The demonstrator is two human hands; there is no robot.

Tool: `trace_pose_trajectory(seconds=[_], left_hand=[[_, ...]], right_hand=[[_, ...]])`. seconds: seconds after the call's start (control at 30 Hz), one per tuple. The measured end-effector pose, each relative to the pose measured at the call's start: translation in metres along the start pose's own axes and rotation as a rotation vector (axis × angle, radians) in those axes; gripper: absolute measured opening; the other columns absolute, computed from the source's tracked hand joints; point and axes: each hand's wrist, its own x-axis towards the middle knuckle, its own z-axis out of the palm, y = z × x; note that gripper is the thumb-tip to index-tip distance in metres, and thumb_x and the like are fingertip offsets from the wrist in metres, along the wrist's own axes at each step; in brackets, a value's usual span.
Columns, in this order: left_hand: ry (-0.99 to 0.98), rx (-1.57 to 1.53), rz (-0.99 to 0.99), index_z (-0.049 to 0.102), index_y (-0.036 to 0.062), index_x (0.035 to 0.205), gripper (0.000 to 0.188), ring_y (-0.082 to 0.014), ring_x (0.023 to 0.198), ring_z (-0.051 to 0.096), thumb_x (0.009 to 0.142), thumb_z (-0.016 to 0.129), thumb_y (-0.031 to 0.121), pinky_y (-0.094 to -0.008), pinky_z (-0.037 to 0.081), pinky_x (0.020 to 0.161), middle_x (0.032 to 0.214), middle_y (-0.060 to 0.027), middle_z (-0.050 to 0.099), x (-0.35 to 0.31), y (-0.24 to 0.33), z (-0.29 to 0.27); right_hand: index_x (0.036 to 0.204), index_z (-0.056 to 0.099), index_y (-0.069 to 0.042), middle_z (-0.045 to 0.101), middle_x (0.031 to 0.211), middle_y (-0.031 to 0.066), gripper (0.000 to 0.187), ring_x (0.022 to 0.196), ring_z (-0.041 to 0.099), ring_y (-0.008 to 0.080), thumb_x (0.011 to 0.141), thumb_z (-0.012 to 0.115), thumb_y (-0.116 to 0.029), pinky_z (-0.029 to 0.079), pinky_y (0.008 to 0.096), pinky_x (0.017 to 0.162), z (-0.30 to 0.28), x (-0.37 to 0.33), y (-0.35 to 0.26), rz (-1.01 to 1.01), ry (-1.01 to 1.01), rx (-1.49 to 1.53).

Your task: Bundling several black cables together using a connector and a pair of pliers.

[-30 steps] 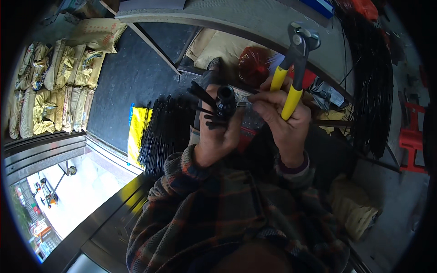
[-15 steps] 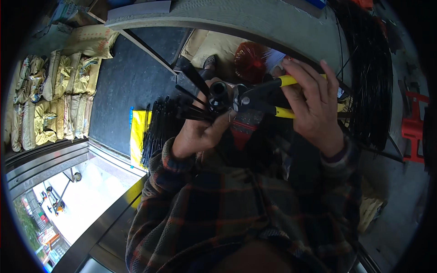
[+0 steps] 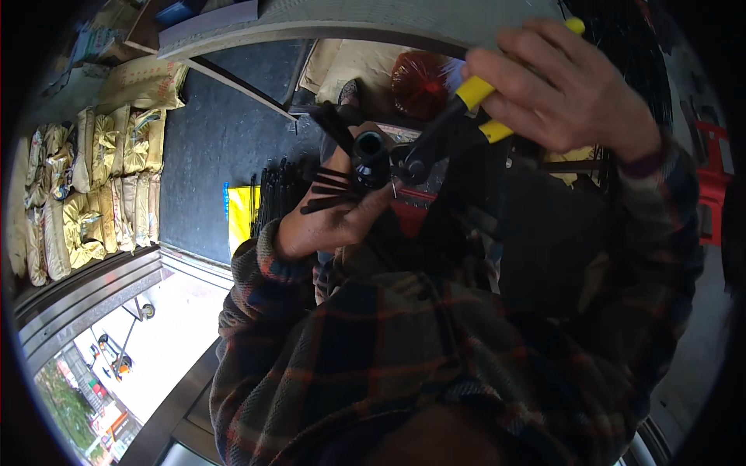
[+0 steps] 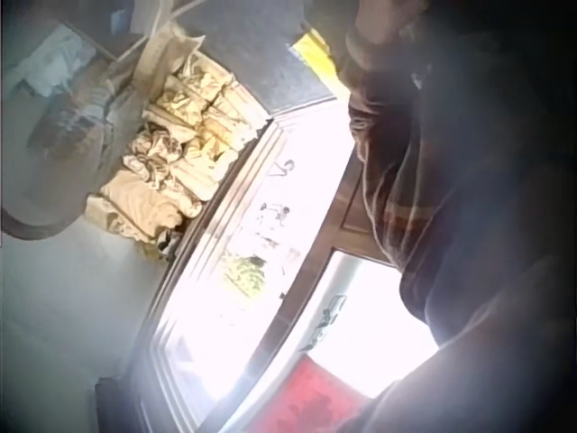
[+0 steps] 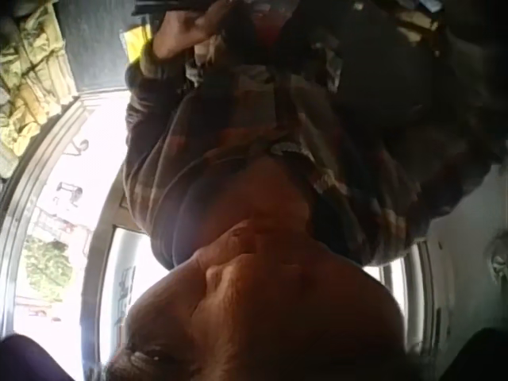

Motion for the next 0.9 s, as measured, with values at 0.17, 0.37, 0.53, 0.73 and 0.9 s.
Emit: trace_pose_trajectory(seconds=[0.17,0.37,0.53,0.73,0.9], left_hand=[[-0.018,0.159,0.179,0.042,0.0004,0.096,0.023,-0.0172,0.081,0.047,0.076,0.054,-0.001,-0.03,0.038,0.073,0.091,-0.0117,0.047,0.002,-0.006,0.001],[0.314,0.005,0.1,0.043,-0.0001,0.094,0.023,-0.019,0.083,0.047,0.074,0.053,-0.005,-0.0296,0.037,0.075,0.092,-0.0123,0.047,-0.004,-0.01,0.013],[0.323,0.108,0.195,0.041,-0.0003,0.102,0.033,-0.0147,0.073,0.044,0.071,0.048,-0.009,-0.0266,0.039,0.065,0.081,-0.0063,0.043,-0.003,-0.011,0.01],[0.393,-0.036,0.114,0.042,0.0017,0.089,0.019,-0.0137,0.076,0.043,0.073,0.049,-0.006,-0.0258,0.037,0.069,0.088,-0.0088,0.044,-0.005,-0.008,0.016],[0.485,-0.086,0.072,0.042,0.0014,0.087,0.019,-0.013,0.075,0.042,0.071,0.049,-0.005,-0.0253,0.037,0.068,0.086,-0.0084,0.044,-0.006,-0.006,0.024]], right_hand=[[0.104,0.059,-0.013,0.049,0.109,0.0011,0.026,0.101,0.051,0.0149,0.078,0.057,-0.018,0.04,0.0358,0.092,0.001,0.017,0.001,-0.054,0.112,-0.074],[0.111,0.056,-0.023,0.045,0.117,-0.0082,0.028,0.114,0.042,0.0098,0.083,0.056,-0.022,0.017,0.0447,0.106,0.007,0.008,-0.077,0.44,0.095,-0.207],[0.09,0.055,-0.014,0.043,0.122,-0.0026,0.009,0.117,0.04,0.0166,0.081,0.056,-0.014,0.015,0.0519,0.103,0.007,0.013,-0.1,0.604,0.088,-0.147],[0.087,0.051,-0.004,0.039,0.123,0.0113,0.007,0.118,0.038,0.0273,0.079,0.052,-0.005,0.013,0.0557,0.101,0.029,0.024,-0.154,0.919,0.067,0.112],[0.09,0.05,-0.001,0.039,0.119,0.0131,0.013,0.113,0.041,0.0292,0.077,0.051,-0.001,0.014,0.0551,0.099,0.04,0.042,-0.181,1.125,0.159,0.174]])
